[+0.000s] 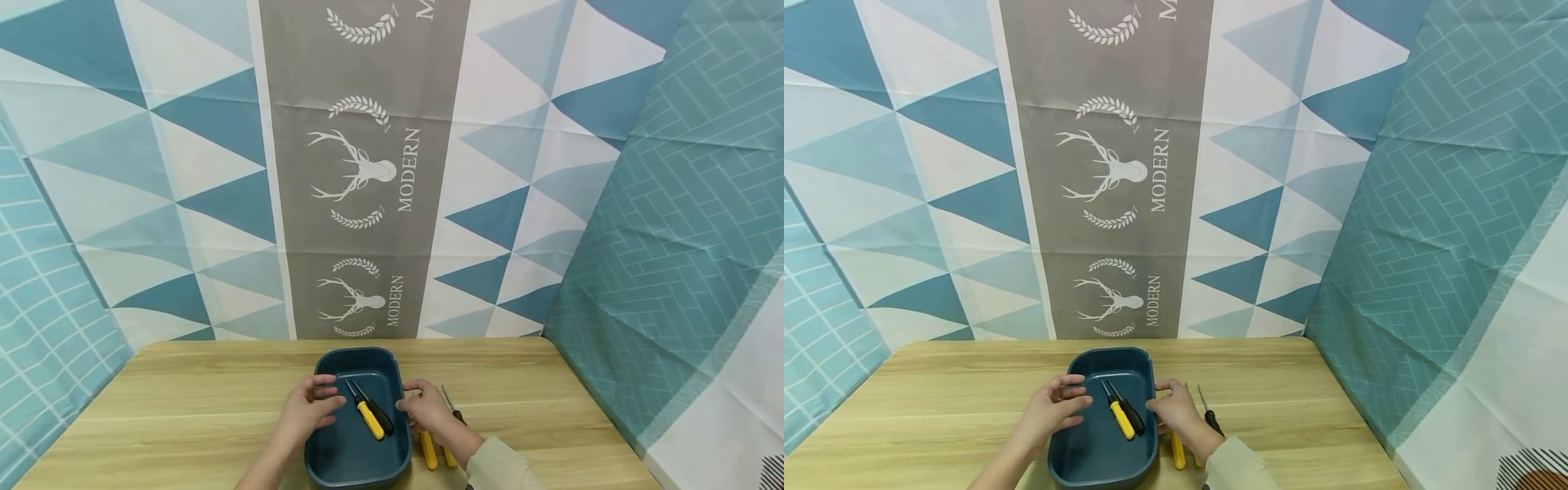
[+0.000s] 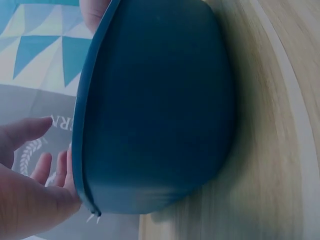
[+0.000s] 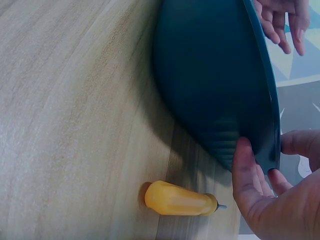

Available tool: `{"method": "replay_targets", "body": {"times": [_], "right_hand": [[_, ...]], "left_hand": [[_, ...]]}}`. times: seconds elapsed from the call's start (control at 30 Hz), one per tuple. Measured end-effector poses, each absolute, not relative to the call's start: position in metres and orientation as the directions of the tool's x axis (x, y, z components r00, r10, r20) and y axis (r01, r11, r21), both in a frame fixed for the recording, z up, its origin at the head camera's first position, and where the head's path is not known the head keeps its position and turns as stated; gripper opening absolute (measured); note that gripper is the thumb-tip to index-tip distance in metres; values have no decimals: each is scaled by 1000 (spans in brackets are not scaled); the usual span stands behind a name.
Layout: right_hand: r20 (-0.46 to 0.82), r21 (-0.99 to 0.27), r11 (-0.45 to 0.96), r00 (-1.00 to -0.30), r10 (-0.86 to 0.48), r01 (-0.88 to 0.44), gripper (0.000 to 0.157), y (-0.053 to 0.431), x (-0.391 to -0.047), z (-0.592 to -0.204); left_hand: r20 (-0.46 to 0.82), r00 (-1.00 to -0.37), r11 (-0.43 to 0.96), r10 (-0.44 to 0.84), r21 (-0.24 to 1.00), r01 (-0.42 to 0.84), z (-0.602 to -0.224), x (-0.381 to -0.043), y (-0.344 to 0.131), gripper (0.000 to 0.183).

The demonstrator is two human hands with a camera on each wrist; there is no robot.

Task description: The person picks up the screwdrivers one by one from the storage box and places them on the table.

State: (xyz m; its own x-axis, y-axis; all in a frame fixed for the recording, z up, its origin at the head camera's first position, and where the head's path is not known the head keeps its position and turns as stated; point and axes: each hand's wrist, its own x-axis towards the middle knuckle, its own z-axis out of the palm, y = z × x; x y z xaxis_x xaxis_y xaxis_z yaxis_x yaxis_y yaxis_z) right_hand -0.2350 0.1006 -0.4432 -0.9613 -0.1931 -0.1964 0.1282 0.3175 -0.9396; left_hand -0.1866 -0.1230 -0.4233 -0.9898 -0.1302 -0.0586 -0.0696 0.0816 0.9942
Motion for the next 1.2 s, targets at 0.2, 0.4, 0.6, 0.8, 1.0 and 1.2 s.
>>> {"method": "replay_targets", "body": {"times": [0.2, 0.4, 0.6, 0.8, 1.0, 1.2], "right_hand": [[-198, -939, 320, -961, -192, 129, 42, 101, -235, -444], [-192, -940, 319, -962, -192, 124, 42, 100, -234, -444], [-201, -937, 323, -962, -185, 134, 41, 100, -234, -442], [-200, -938, 321, -962, -187, 133, 41, 100, -234, -440], [-199, -940, 314, -960, -196, 130, 42, 101, -235, -441], [-199, -939, 318, -961, -194, 131, 42, 102, -234, -441]], "left_hand": [[-56, -993, 140, -106, 988, -71, -422, -188, -113, 47], [-70, -991, 181, -116, 979, -91, -424, -192, -107, 46], [-76, -989, 207, -130, 973, -102, -427, -195, -104, 48], [-83, -988, 231, -131, 967, -112, -428, -200, -100, 47], [-110, -984, 254, -138, 957, -142, -432, -204, -95, 49], [-142, -980, 262, -141, 949, -175, -437, -206, -90, 49]]}}
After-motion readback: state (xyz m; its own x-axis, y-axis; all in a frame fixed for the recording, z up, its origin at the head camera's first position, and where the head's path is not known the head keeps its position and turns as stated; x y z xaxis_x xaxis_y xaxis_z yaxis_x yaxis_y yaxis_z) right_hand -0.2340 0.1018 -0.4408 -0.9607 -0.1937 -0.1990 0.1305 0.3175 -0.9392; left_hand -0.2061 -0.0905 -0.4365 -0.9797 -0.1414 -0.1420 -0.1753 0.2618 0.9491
